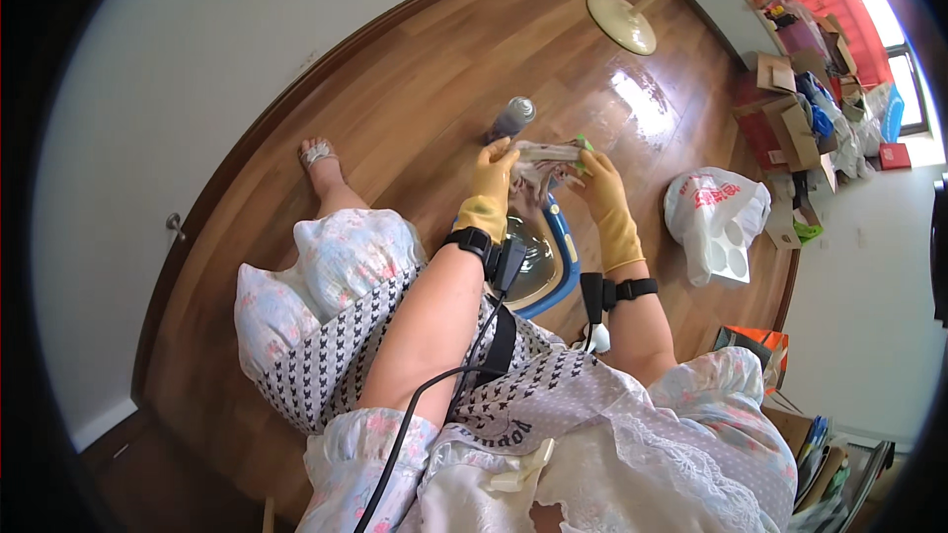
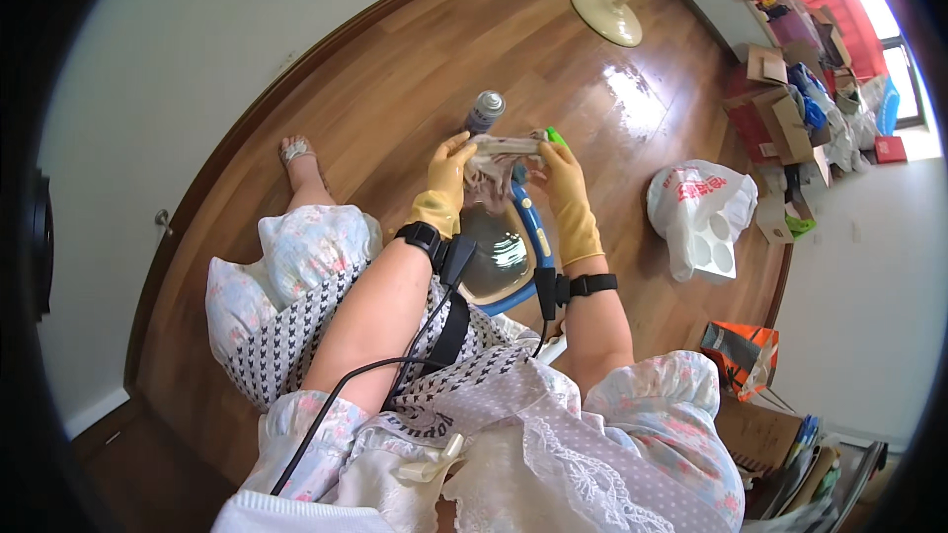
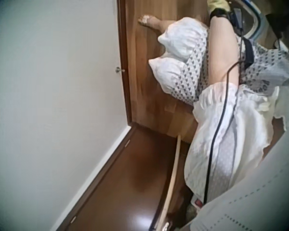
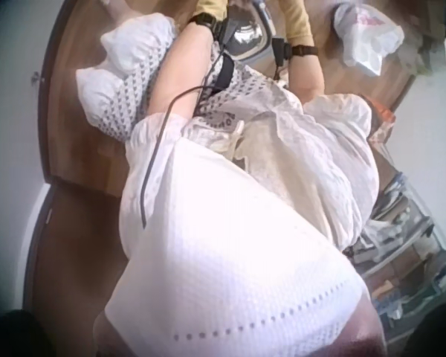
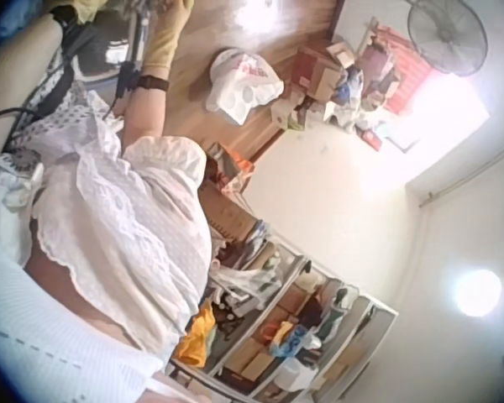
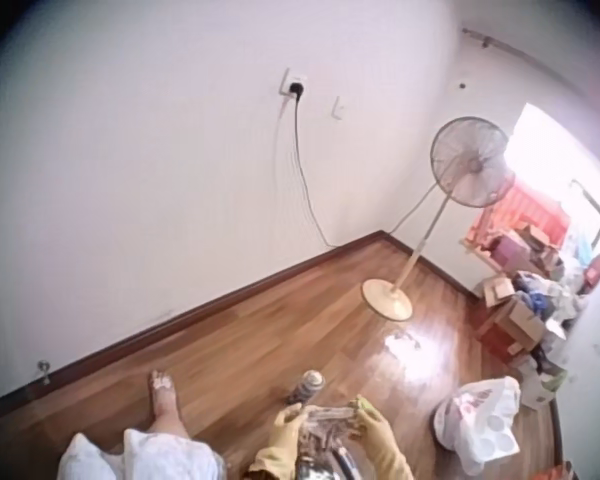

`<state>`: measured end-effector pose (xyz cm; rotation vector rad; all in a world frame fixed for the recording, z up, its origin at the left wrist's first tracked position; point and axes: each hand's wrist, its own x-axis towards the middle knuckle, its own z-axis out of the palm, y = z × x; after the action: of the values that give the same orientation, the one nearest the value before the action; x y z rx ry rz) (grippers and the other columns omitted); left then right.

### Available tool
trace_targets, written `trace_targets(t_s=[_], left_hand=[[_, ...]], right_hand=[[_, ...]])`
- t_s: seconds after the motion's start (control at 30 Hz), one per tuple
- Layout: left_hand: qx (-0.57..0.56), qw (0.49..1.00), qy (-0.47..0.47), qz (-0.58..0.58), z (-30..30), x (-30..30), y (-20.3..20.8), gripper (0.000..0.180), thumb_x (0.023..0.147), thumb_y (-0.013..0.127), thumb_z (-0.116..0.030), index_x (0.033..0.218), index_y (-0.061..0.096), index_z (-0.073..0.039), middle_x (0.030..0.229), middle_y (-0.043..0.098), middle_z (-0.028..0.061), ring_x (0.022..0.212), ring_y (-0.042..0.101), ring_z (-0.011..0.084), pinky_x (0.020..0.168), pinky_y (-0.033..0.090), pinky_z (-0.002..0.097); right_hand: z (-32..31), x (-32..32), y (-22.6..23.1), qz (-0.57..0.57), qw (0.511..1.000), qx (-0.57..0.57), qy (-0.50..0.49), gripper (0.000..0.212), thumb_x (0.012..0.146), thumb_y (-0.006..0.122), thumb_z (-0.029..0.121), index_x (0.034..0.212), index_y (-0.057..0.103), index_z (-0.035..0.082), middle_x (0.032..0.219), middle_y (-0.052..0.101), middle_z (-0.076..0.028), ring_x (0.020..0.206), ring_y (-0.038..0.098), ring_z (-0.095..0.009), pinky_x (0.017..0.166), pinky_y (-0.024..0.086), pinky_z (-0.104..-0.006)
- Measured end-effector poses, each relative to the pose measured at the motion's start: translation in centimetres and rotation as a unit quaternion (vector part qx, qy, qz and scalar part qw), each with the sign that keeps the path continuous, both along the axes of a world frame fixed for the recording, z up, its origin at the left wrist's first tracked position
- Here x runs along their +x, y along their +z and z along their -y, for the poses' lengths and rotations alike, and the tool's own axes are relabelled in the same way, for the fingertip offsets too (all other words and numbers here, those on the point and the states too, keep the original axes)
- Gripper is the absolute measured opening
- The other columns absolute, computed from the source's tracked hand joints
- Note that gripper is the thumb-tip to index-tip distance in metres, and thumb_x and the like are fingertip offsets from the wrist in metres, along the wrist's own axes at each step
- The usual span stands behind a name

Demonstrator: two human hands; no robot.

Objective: Clean the wood floor using spray and a rag.

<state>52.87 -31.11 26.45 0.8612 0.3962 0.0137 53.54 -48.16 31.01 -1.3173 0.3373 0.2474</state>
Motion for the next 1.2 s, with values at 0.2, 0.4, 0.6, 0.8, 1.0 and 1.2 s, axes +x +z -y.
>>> trace_targets(t_s=[0.2, 0.4, 0.6, 0.8, 1.0, 1.2], left_hand=[[-0.034, 0.999, 0.030, 0.016, -3.0, 2.1, 1.9, 0.023, 0.078, 0.059, -0.003, 0.101, 0.056, -0.004, 0.090, 0.058, 0.0052, 0.080, 0.056, 0.0112, 0.071, 0.046, 0.0239], [0.125, 0.962, 0.222, 0.096, -9.7, 3.5, 0.9, 0.026, 0.079, 0.056, -0.004, 0.105, 0.056, -0.003, 0.094, 0.058, 0.0032, 0.085, 0.053, 0.0113, 0.080, 0.042, 0.0243], [0.099, 0.977, 0.185, 0.030, -13.2, 3.2, -0.6, 0.026, 0.082, 0.055, -0.007, 0.108, 0.055, -0.005, 0.097, 0.059, 0.0051, 0.083, 0.055, 0.0106, 0.077, 0.043, 0.0227], [0.046, 0.983, 0.176, 0.012, -13.8, 2.8, 0.0, 0.027, 0.086, 0.052, -0.015, 0.111, 0.054, -0.007, 0.099, 0.060, 0.0058, 0.086, 0.057, 0.0115, 0.078, 0.043, 0.0235], [0.087, 0.992, 0.088, 0.026, -15.4, 2.0, 0.7, 0.028, 0.088, 0.050, -0.021, 0.113, 0.052, -0.008, 0.105, 0.057, 0.0053, 0.094, 0.055, 0.0124, 0.086, 0.042, 0.0254], [0.164, 0.984, 0.064, 0.034, -19.6, 1.8, 2.4, 0.030, 0.089, 0.049, -0.024, 0.114, 0.052, -0.008, 0.107, 0.057, 0.0060, 0.097, 0.054, 0.0128, 0.087, 0.041, 0.0253]], right_hand=[[-3.2, 3.8, 0.9, -0.003, 0.998, 0.063, 0.007, 0.028, 0.087, 0.053, 0.024, 0.104, 0.051, 0.003, 0.091, 0.055, -0.008, 0.079, 0.058, -0.020, 0.070, 0.050, -0.0344], [-8.3, 9.3, 1.6, 0.105, 0.992, 0.056, 0.033, 0.026, 0.085, 0.054, 0.021, 0.103, 0.054, 0.002, 0.086, 0.058, -0.006, 0.073, 0.057, -0.016, 0.061, 0.047, -0.0300], [-10.5, 12.7, -0.9, 0.105, 0.983, -0.074, 0.130, 0.029, 0.086, 0.054, 0.019, 0.109, 0.053, 0.001, 0.089, 0.059, -0.006, 0.077, 0.056, -0.013, 0.063, 0.045, -0.0256], [-12.7, 12.9, -1.3, 0.110, 0.984, 0.009, 0.143, 0.027, 0.083, 0.056, 0.016, 0.105, 0.056, 0.001, 0.086, 0.060, -0.007, 0.073, 0.056, -0.013, 0.062, 0.046, -0.0248], [-10.7, 9.8, -9.8, 0.072, 0.836, -0.416, 0.351, 0.037, 0.076, 0.056, 0.019, 0.108, 0.056, 0.002, 0.093, 0.062, -0.018, 0.083, 0.061, -0.026, 0.071, 0.048, -0.0329], [-11.9, 6.6, -17.5, 0.142, 0.795, -0.460, 0.368, 0.041, 0.074, 0.053, 0.019, 0.115, 0.054, 0.011, 0.099, 0.060, -0.021, 0.094, 0.056, -0.035, 0.082, 0.045, -0.0367]])
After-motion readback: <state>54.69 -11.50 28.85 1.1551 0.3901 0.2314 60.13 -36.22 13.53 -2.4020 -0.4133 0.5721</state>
